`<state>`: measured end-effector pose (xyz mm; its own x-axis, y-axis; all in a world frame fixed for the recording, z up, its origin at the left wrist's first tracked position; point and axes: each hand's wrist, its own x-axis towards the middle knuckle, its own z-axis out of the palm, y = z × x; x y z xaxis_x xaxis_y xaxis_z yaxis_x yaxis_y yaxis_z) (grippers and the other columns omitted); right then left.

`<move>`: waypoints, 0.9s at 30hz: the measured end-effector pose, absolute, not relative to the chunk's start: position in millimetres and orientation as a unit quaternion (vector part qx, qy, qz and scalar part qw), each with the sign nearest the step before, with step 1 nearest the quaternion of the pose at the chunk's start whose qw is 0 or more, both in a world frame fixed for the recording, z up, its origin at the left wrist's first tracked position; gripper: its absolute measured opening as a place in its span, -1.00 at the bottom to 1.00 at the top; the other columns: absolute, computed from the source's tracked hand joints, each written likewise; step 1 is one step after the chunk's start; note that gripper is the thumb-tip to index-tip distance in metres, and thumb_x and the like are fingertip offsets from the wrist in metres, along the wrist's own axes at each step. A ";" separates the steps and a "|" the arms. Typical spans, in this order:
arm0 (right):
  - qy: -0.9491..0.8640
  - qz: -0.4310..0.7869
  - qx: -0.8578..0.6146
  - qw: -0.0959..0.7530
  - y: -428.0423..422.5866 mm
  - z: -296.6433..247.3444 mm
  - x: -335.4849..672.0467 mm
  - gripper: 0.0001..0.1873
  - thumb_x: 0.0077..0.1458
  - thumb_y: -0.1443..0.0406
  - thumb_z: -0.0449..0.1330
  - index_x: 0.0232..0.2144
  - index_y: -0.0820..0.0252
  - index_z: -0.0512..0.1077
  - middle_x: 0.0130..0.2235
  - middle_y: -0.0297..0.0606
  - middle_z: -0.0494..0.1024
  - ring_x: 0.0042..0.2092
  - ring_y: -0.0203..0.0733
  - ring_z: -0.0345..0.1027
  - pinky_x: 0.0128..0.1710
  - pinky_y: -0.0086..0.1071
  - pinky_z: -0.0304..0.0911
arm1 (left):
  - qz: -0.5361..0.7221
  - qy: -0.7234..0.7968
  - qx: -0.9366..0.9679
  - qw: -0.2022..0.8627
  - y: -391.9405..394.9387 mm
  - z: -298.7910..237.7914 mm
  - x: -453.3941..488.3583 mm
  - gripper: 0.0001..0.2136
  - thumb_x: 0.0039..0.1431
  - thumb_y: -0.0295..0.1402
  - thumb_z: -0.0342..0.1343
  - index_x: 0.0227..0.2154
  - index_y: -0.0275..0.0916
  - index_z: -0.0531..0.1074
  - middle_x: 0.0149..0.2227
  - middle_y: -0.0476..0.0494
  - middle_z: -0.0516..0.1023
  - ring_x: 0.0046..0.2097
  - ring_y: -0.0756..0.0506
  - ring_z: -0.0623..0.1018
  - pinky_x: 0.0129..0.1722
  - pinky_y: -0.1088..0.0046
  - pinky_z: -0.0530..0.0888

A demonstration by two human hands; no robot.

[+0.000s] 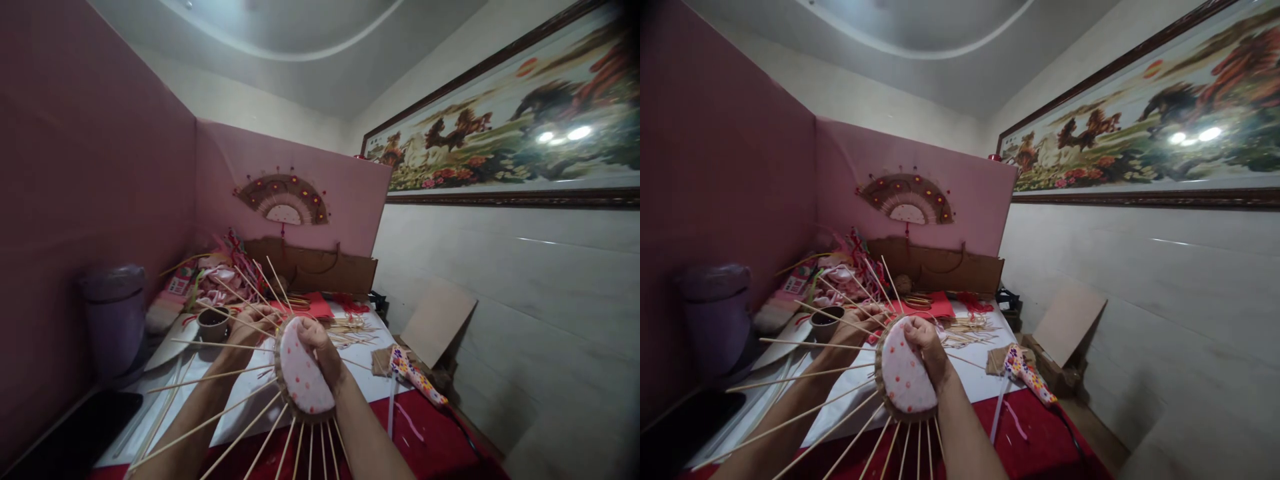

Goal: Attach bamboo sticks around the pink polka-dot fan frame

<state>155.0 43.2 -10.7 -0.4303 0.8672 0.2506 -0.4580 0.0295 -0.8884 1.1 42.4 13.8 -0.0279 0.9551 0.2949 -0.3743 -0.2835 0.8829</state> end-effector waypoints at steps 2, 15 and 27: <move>-0.517 0.665 -0.197 0.502 45.1 -12.1 154.2 -0.70 -0.12 0.13 0.26 -0.44 0.26 0.37 -0.55 -0.38 0.40 -0.57 -0.40 0.17 -0.55 -0.53 0.05 | 0.639 0.319 0.496 0.494 43.2 10.3 0.0 -0.93 -0.27 -0.50 0.29 -0.63 -0.35 0.50 -0.64 -0.09 0.48 -0.60 0.02 0.41 -0.59 0.57 0.31; -0.521 0.663 -0.166 0.511 46.5 -13.4 148.4 -0.71 -0.14 0.19 0.27 -0.37 0.25 0.38 -0.49 -0.34 0.46 -0.51 -0.35 0.28 -0.50 -0.51 0.15 | 0.606 0.290 0.561 0.484 31.5 23.4 0.2 -0.88 -0.27 -0.60 0.20 -0.61 -0.29 0.56 -0.59 -0.15 0.55 -0.53 -0.07 0.48 -0.52 0.50 0.37; -0.506 0.670 -0.159 0.520 48.9 -15.6 152.2 -0.74 -0.17 0.28 0.27 -0.34 0.23 0.38 -0.48 -0.37 0.45 -0.52 -0.36 0.26 -0.51 -0.51 0.15 | 0.603 0.361 0.550 0.452 27.6 18.4 3.1 -0.90 -0.35 -0.45 0.31 -0.67 -0.33 0.51 -0.61 -0.07 0.46 -0.55 0.00 0.40 -0.56 0.53 0.30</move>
